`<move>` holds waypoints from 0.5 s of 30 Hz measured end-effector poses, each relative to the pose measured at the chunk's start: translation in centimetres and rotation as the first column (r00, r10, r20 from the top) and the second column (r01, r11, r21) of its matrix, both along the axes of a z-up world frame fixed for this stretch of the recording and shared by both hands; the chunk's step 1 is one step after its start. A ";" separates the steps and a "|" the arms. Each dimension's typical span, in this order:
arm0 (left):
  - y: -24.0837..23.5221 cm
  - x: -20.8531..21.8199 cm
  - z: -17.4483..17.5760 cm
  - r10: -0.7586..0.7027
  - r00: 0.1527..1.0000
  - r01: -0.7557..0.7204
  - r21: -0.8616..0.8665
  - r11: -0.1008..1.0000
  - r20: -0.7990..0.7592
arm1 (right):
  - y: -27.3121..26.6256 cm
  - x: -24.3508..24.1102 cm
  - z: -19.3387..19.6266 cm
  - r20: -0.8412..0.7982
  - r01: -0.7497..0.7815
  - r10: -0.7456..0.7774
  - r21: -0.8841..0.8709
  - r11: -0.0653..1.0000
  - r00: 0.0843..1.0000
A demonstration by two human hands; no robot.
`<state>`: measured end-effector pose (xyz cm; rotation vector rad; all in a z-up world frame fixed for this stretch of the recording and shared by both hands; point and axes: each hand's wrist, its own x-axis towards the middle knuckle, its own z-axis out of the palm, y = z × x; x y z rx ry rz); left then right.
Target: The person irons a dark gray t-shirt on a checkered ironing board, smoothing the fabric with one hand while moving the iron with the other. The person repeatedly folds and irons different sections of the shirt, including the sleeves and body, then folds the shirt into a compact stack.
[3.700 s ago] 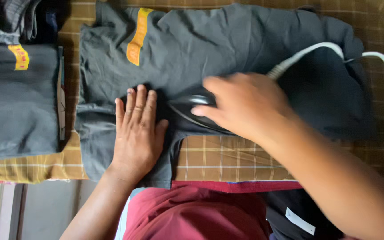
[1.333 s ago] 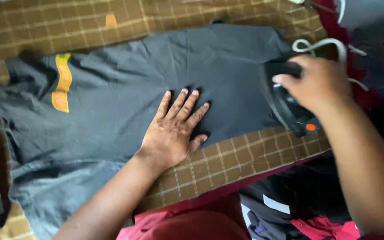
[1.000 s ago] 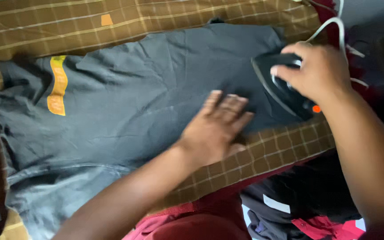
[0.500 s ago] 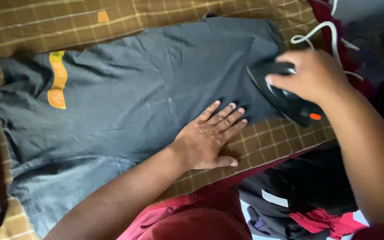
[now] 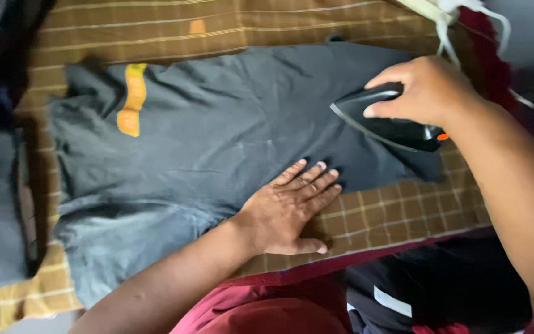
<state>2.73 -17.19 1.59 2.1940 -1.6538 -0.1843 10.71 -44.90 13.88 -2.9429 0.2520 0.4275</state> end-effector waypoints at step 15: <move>9.7 -2.4 0.5 0.501 0.864 -0.469 -0.281 0.837 0.050 | 13.6 -0.1 -1.8 0.018 -0.424 0.424 -0.007 0.906 0.905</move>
